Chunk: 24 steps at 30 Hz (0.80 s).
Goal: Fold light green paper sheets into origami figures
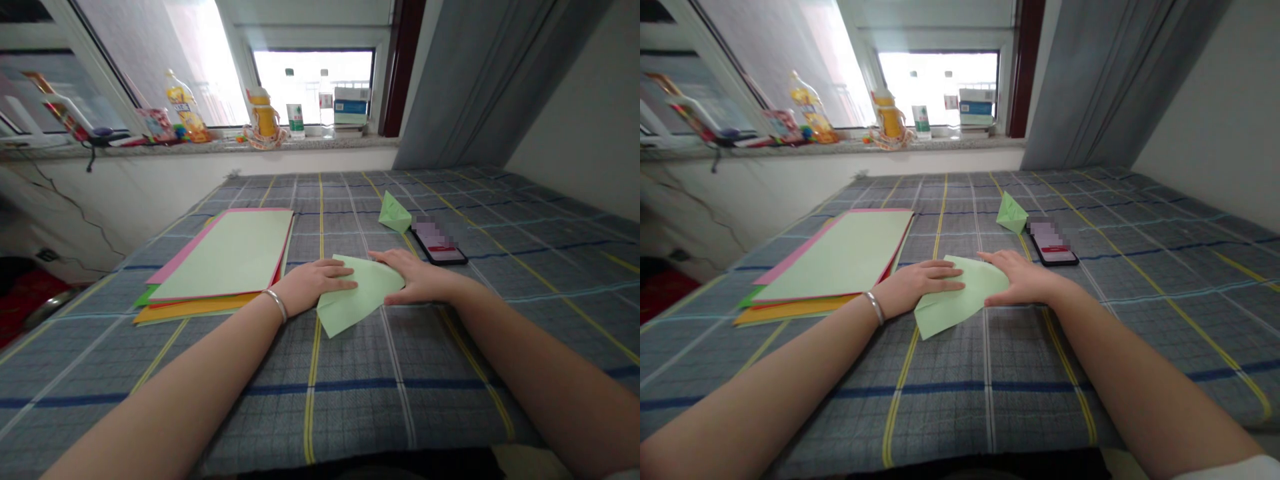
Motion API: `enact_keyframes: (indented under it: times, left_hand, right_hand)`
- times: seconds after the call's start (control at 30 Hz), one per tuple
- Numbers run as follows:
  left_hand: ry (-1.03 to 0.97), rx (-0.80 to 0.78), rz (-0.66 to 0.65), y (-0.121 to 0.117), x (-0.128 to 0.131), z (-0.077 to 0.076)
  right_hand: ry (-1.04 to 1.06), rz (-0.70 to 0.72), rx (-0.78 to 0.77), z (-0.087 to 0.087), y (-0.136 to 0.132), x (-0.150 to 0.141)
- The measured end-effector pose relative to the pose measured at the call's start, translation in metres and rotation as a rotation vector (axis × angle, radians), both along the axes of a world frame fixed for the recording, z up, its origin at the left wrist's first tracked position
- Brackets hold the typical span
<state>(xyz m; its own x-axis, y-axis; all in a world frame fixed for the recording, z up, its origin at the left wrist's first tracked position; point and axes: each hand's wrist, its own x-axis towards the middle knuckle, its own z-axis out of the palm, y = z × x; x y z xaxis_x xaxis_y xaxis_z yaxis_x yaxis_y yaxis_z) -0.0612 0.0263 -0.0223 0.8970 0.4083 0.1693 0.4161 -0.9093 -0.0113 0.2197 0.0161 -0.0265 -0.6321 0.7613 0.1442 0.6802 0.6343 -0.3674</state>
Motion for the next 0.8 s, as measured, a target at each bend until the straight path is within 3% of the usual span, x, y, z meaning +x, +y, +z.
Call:
enact_keyframes:
  times: [0.23, 0.4, 0.63, 0.8]
  left_hand:
    - [0.008, 0.008, -0.029, -0.006, -0.004, 0.01]
    - [-0.069, 0.037, -0.058, -0.004, -0.012, 0.013]
    - [-0.043, 0.066, -0.056, 0.005, -0.025, 0.016]
    - [-0.097, 0.005, 0.082, -0.004, -0.015, 0.012]
  right_hand:
    - [0.135, -0.3, -0.076, -0.006, 0.008, -0.015]
    - [0.19, -0.471, -0.07, -0.006, 0.012, -0.01]
    - [0.026, -0.515, -0.032, -0.001, 0.009, -0.003]
    - [-0.065, -0.496, -0.046, -0.001, 0.006, -0.008]
